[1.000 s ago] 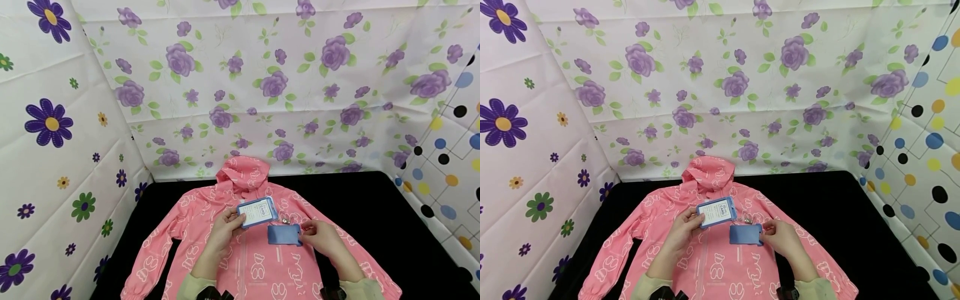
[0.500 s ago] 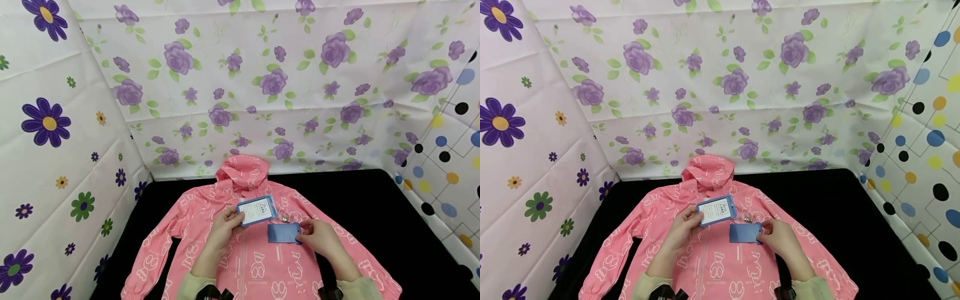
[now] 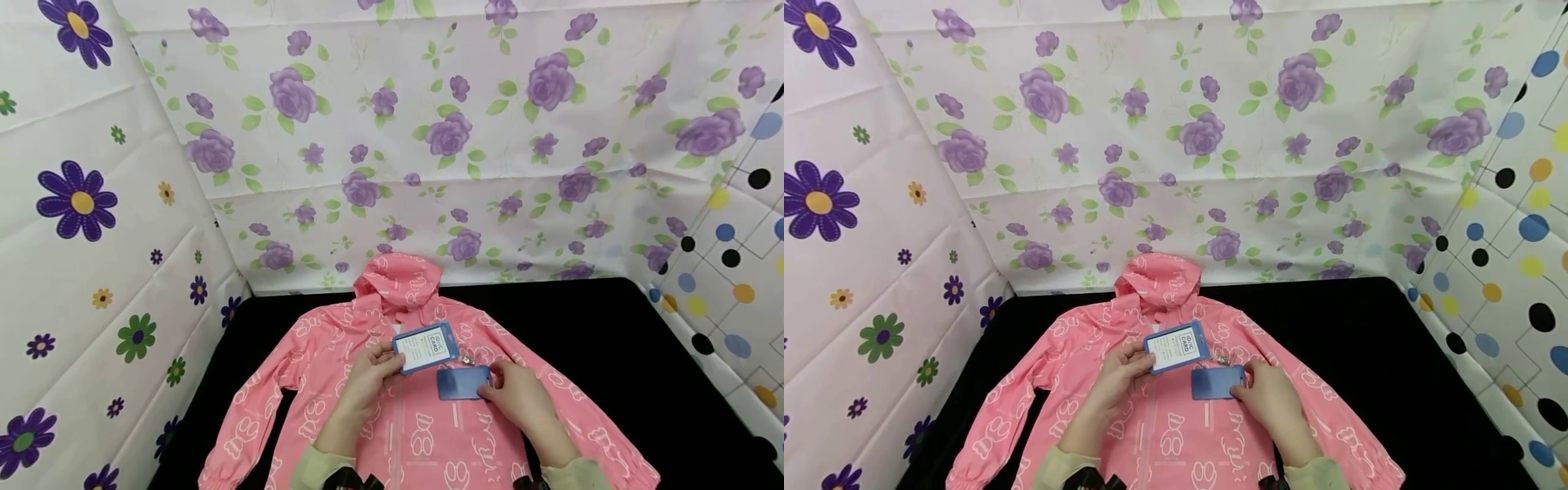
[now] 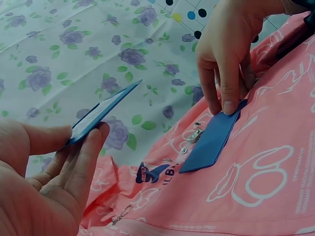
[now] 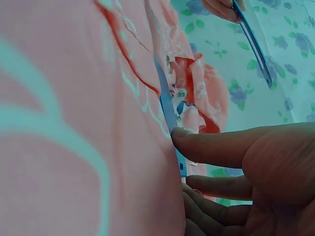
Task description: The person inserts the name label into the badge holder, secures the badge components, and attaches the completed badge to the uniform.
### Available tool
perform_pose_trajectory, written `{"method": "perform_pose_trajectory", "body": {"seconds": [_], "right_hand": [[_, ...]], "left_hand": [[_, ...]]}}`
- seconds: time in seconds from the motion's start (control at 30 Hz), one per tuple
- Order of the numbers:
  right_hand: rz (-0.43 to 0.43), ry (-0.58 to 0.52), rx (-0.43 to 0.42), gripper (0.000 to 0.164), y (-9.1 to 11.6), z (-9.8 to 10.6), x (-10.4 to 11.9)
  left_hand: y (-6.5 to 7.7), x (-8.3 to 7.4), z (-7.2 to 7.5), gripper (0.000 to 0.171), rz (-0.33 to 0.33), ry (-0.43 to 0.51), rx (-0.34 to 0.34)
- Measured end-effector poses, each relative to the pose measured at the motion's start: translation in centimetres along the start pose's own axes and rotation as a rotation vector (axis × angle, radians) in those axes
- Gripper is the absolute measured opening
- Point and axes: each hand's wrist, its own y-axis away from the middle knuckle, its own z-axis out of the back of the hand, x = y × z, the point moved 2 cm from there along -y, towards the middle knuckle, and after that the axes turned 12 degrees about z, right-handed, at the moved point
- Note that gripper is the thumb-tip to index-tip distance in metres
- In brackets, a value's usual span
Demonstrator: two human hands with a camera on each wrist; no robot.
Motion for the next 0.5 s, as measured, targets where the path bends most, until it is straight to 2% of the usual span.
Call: {"method": "perform_pose_trajectory", "body": {"seconds": [0.27, 0.5], "right_hand": [[-0.004, 0.039, -0.012, 0.060, 0.16, -0.30, 0.40], [0.005, 0.083, -0.036, 0.060, 0.13, -0.70, 0.42]], "left_hand": [[0.00, 0.52, -0.07, 0.033, 0.003, -0.007, -0.016], [0.12, 0.50, -0.12, 0.038, 0.014, -0.013, -0.023]]}}
